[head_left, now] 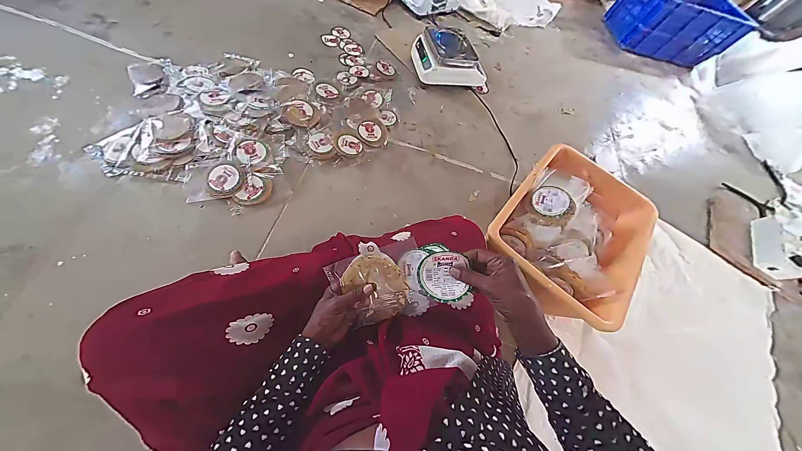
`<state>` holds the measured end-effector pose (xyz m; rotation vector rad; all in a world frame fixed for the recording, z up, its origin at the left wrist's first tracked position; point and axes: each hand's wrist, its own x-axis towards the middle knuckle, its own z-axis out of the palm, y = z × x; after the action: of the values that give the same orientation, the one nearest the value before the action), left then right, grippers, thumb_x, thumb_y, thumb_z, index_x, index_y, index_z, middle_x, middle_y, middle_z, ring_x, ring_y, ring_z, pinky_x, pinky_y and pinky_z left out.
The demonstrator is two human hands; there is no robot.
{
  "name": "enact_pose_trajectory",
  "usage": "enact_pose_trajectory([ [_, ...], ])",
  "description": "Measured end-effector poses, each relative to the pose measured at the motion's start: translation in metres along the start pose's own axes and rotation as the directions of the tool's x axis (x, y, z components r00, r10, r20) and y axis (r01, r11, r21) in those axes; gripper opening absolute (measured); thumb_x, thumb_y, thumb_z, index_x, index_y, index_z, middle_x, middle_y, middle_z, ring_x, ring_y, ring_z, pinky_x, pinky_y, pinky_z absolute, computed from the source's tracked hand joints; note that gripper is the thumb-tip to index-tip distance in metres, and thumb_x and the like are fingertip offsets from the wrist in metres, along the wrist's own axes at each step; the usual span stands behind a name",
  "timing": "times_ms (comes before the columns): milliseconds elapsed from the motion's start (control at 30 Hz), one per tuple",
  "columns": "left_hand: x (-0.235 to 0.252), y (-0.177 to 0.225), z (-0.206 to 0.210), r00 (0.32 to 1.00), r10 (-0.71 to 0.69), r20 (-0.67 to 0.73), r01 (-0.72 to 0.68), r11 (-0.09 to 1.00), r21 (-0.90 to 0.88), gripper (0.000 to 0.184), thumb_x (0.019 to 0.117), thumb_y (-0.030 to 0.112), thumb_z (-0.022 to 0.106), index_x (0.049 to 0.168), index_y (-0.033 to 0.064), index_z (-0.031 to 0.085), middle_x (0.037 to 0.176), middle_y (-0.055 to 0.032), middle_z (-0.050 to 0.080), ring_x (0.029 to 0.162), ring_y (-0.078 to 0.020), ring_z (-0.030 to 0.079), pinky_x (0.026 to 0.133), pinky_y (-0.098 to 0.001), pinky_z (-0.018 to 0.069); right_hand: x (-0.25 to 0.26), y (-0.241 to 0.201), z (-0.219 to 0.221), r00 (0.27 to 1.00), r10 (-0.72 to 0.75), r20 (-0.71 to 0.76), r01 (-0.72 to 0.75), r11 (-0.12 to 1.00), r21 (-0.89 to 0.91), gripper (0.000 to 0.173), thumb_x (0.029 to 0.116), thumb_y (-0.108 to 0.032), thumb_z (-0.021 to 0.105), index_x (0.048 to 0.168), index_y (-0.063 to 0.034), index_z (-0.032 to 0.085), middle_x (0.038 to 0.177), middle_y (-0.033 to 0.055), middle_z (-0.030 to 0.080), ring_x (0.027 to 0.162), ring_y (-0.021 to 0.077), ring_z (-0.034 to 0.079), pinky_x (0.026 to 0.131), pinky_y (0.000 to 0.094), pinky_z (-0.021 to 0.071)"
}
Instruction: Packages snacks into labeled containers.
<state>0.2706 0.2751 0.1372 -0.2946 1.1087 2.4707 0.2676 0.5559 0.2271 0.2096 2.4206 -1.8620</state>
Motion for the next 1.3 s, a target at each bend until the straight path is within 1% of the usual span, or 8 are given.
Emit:
enact_pose_trajectory([
  [433, -0.003, 0.003, 0.003, 0.995, -0.035, 0.089, 0.029, 0.997, 0.072, 0.023, 0.0936, 0.000, 0.061, 0.116, -0.0020, 0.063, 0.100, -0.0099, 0.075, 0.092, -0.0175, 0.073, 0.086, -0.0362, 0.0612, 0.009, -0.004, 0.028, 0.974, 0.109, 0.200, -0.121, 0.991, 0.050, 0.015, 0.0882, 0.002, 0.074, 0.102, -0.0019, 0.070, 0.082, 0.0025, 0.074, 0.062, 0.0021, 0.064, 0.052, 0.0157, 0.0489],
  [567, -0.004, 0.005, 0.006, 0.998, -0.035, 0.057, 0.031, 0.998, 0.061, 0.021, 0.0983, 0.000, 0.055, 0.118, -0.0020, 0.061, 0.099, -0.0096, 0.075, 0.091, -0.0174, 0.073, 0.086, -0.0360, 0.0610, 0.010, -0.009, 0.032, 0.979, 0.072, 0.190, -0.072, 0.997, -0.006, 0.021, 0.0968, -0.006, 0.068, 0.117, -0.0023, 0.068, 0.092, 0.0051, 0.075, 0.075, 0.0086, 0.070, 0.068, 0.0241, 0.0594],
  [667, -0.003, 0.005, 0.002, 0.998, -0.033, 0.060, 0.031, 0.999, 0.025, 0.024, 0.0985, 0.003, 0.057, 0.121, -0.0034, 0.061, 0.103, -0.0119, 0.074, 0.094, -0.0198, 0.073, 0.088, -0.0383, 0.0611, 0.010, -0.008, 0.031, 0.995, 0.021, 0.100, -0.020, 1.000, -0.016, 0.010, 0.0937, -0.001, 0.070, 0.104, -0.0005, 0.069, 0.089, 0.0065, 0.073, 0.071, 0.0115, 0.070, 0.065, 0.0269, 0.0617],
  [767, -0.003, 0.005, 0.006, 0.998, -0.044, 0.040, 0.043, 0.999, 0.031, 0.022, 0.0996, 0.002, 0.054, 0.120, -0.0032, 0.060, 0.102, -0.0113, 0.074, 0.093, -0.0193, 0.073, 0.088, -0.0382, 0.0610, 0.008, -0.002, 0.036, 0.997, 0.002, 0.080, 0.003, 0.998, -0.063, 0.007, 0.0896, -0.003, 0.075, 0.095, -0.0034, 0.070, 0.081, 0.0012, 0.070, 0.060, 0.0044, 0.060, 0.053, 0.0192, 0.0493],
  [1000, -0.007, 0.006, 0.007, 0.999, -0.041, 0.037, 0.039, 0.999, 0.034, 0.024, 0.0996, 0.002, 0.052, 0.123, -0.0025, 0.056, 0.103, -0.0111, 0.074, 0.094, -0.0199, 0.073, 0.088, -0.0389, 0.0614, -0.001, -0.005, 0.058, 0.966, -0.066, 0.248, 0.099, 0.987, -0.123, 0.022, 0.1018, -0.022, 0.062, 0.093, -0.0060, 0.074, 0.081, -0.0049, 0.069, 0.070, -0.0013, 0.061, 0.064, 0.0185, 0.0514],
  [1100, -0.012, 0.007, 0.010, 0.999, -0.051, 0.010, 0.050, 0.993, 0.106, 0.028, 0.0995, 0.007, 0.051, 0.126, -0.0002, 0.053, 0.101, -0.0078, 0.074, 0.091, -0.0164, 0.073, 0.085, -0.0363, 0.0617, -0.012, -0.015, 0.062, 0.943, -0.111, 0.314, 0.194, 0.950, -0.246, 0.033, 0.0999, -0.034, 0.062, 0.094, -0.0040, 0.076, 0.096, 0.0052, 0.069, 0.091, 0.0116, 0.065, 0.085, 0.0351, 0.0533],
  [1200, -0.012, 0.000, 0.010, 0.998, -0.060, -0.009, 0.061, 0.983, 0.176, 0.026, 0.1017, 0.011, 0.045, 0.125, 0.0037, 0.055, 0.097, -0.0040, 0.075, 0.086, -0.0132, 0.073, 0.077, -0.0342, 0.0631, -0.018, -0.013, 0.059, 0.927, -0.203, 0.316, 0.297, 0.912, -0.284, 0.027, 0.0959, -0.029, 0.070, 0.098, -0.0038, 0.078, 0.096, 0.0114, 0.069, 0.093, 0.0195, 0.064, 0.086, 0.0383, 0.0520],
  [1300, -0.008, -0.007, -0.002, 0.997, -0.022, 0.074, 0.011, 0.989, 0.150, 0.030, 0.0993, 0.019, 0.052, 0.127, 0.0079, 0.054, 0.106, -0.0022, 0.074, 0.097, -0.0125, 0.072, 0.086, -0.0357, 0.0614, -0.014, -0.017, 0.041, 0.946, -0.200, 0.254, 0.246, 0.955, -0.165, 0.022, 0.0928, -0.022, 0.074, 0.092, 0.0002, 0.072, 0.084, 0.0061, 0.065, 0.078, 0.0097, 0.059, 0.074, 0.0283, 0.0483],
])
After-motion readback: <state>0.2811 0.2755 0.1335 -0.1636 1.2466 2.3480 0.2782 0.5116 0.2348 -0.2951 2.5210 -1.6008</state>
